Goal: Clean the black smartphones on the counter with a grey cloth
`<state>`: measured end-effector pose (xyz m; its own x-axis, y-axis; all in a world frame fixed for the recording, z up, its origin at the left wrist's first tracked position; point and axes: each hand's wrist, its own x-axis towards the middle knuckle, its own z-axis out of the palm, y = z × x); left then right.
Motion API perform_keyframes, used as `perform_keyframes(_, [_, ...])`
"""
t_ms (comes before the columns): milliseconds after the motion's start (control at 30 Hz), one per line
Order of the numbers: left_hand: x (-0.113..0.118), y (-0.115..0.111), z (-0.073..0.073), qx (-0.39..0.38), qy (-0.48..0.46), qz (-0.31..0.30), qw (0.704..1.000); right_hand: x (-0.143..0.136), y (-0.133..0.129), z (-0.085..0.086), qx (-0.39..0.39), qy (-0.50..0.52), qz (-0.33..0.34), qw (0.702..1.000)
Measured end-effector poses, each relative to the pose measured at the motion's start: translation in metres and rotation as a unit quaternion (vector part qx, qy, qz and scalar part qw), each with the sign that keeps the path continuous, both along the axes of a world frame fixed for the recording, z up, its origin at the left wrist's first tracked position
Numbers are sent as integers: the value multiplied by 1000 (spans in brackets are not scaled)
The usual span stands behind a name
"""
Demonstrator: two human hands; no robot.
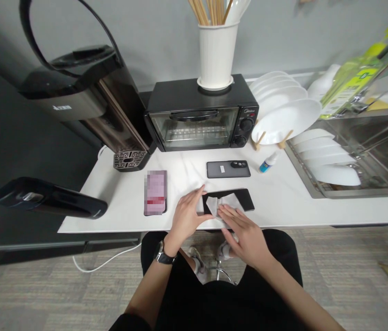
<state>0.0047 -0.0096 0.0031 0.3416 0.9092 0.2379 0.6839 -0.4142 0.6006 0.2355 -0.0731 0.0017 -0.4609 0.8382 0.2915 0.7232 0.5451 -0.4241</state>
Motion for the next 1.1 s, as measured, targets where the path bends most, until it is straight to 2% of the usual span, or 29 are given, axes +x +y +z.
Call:
perform_keyframes(100, [0,1,0,2,-6,0,1000,32,7,-4,23,-25,-58,998])
perform_keyframes(200, [1,1,0,6,-9,1,1000,37,24,-8,58,-38,-123,990])
perform_keyframes(267, [1,1,1,3,-11,3,1000,22,35,-10,68,-36,-147,986])
perform_keyframes(333, [1,0,0,2,-11,4,1000,-4,42,-10,61,-28,-141,988])
perform_keyframes(467, [-1,0,-3,14,2,-3,1000,-59,37,-4,29,0,-78,997])
perform_keyframes(533, [-2,-1,-4,12,14,-4,1000,-71,26,0,17,20,-48,999])
perform_keyframes(600, [-3,-2,-5,8,20,2,1000,-65,15,3,3,30,-18,999])
perform_keyframes(700, [-2,-2,-5,7,12,4,1000,-33,2,2,-6,22,5,1000])
perform_keyframes(800, [-1,-1,-4,3,5,-2,1000,9,2,-2,13,-2,-20,1000])
perform_keyframes(900, [0,0,-2,-1,4,-6,1000,37,14,-7,37,-19,-78,996])
perform_keyframes(1000, [0,0,-1,1,-2,-7,1000,39,32,-10,63,-30,-135,988])
perform_keyframes(1100, [0,0,-1,5,-6,-11,1000,14,43,-8,68,-32,-142,987])
